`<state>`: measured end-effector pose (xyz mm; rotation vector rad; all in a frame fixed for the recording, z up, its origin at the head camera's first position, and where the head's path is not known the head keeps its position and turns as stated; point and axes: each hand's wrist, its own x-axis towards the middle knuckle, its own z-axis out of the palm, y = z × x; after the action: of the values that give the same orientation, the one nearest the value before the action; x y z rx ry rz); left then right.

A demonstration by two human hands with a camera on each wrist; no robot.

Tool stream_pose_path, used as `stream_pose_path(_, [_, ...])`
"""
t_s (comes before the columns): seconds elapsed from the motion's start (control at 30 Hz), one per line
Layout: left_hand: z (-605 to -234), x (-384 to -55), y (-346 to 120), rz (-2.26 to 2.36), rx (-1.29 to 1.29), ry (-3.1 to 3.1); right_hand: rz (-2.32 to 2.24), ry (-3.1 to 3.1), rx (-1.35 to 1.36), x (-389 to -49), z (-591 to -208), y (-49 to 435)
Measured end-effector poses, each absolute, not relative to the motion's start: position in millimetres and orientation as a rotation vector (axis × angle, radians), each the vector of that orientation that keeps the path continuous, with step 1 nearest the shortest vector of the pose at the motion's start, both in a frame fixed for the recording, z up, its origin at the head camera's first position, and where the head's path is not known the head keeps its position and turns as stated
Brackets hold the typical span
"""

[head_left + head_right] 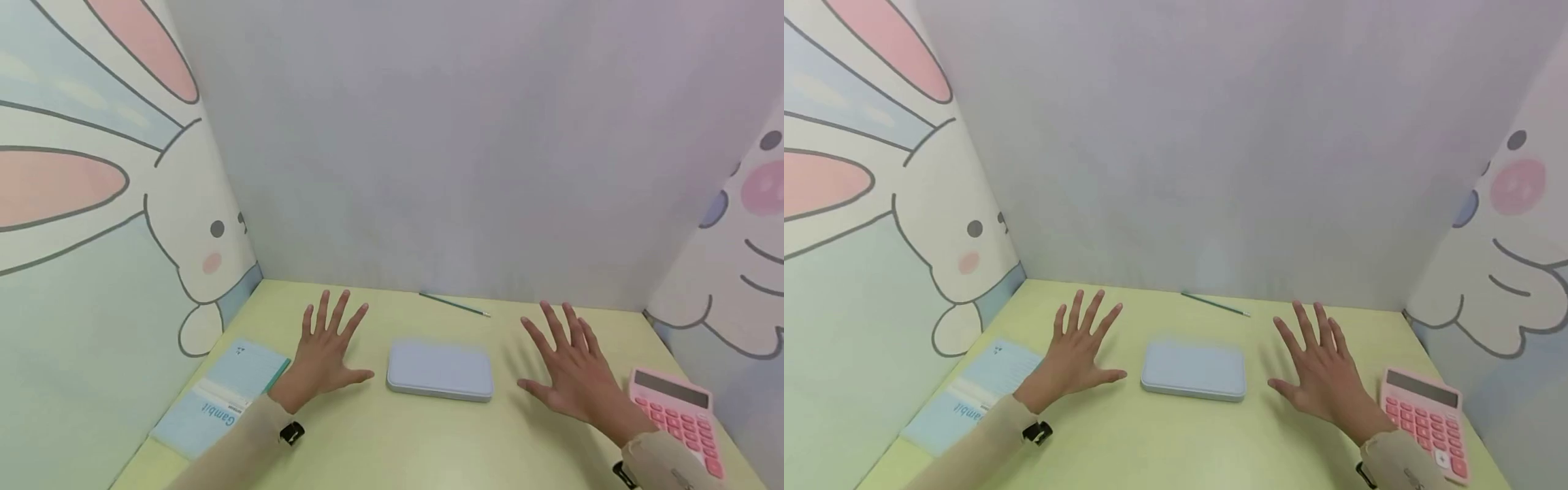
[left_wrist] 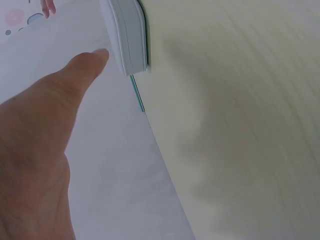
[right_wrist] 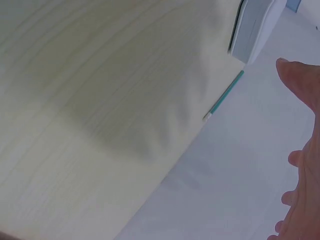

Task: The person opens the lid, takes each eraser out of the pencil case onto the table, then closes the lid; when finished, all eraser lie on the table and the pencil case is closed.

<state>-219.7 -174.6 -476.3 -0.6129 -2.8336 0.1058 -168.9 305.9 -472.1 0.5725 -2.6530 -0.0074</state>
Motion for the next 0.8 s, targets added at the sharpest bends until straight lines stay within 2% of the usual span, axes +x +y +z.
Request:
stream_pose_path(0.47, [-483,-220,-165,-0.025,-0.696,-2.765,0.111,-2.683,0.565,-174,-484,293])
stream_pose_path(0.8, [-491,-218,-144,-0.351,-0.679,-2.896,0.391,-2.721,0.69,-177,-497,270])
